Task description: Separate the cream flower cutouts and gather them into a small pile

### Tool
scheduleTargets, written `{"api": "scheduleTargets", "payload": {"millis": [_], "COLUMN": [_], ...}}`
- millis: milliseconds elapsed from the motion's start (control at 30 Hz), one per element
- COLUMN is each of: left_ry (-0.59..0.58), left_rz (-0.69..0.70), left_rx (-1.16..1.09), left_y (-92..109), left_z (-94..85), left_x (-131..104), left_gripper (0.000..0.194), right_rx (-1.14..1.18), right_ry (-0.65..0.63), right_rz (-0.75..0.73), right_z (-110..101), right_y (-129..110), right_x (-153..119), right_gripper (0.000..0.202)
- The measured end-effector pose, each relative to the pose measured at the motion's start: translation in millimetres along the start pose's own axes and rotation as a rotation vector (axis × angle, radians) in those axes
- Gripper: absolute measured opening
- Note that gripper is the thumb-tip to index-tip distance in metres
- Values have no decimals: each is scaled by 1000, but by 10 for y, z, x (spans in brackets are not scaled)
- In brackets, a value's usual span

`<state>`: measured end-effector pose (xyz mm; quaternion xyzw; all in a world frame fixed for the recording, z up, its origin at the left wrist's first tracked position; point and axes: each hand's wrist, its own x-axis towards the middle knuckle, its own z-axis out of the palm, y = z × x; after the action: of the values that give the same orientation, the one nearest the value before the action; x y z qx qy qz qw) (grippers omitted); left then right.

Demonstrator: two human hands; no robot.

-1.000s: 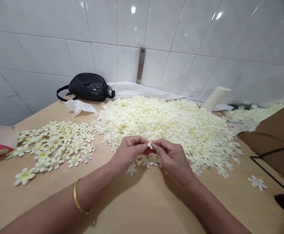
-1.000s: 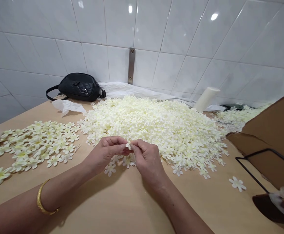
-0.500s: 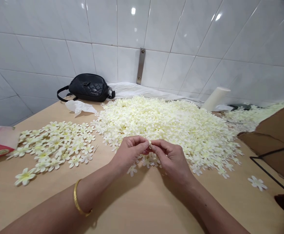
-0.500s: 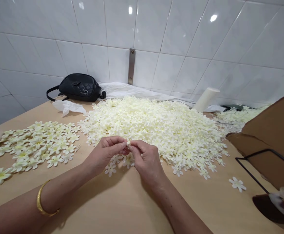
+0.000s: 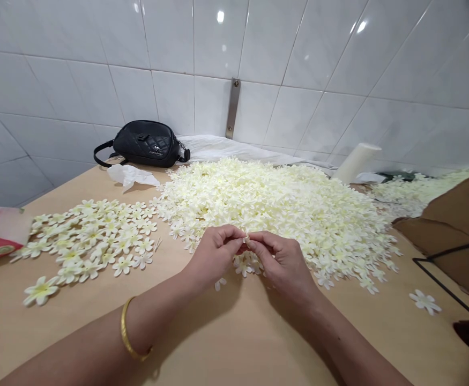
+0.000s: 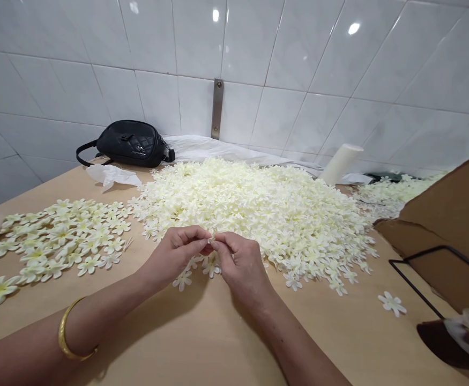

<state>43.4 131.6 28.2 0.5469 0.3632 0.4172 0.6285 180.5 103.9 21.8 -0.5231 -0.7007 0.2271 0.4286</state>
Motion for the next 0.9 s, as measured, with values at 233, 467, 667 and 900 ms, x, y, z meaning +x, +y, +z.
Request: {"api": "scheduleTargets", "payload": {"millis": [233, 467, 667, 900], "left_ry": [49, 19, 66, 136], "left_rz": [32, -75, -147, -194], "left_rx": [132, -104, -217, -228], "left_y": [3, -26, -17, -47], "left_z": [37, 30, 34, 31], "left_x": [-34, -13, -1, 0], "left_gripper": [11, 10, 9, 11], "right_rx": [-122, -168, -118, -110], "right_ry": [60, 76, 55, 44], "right_rz": [-37, -30, 12, -24], "right_z": [61, 60, 67, 121], "right_y": [26, 0, 2, 24], "right_x": [-37, -37, -26, -44], "right_gripper": [19, 21, 22, 22]}}
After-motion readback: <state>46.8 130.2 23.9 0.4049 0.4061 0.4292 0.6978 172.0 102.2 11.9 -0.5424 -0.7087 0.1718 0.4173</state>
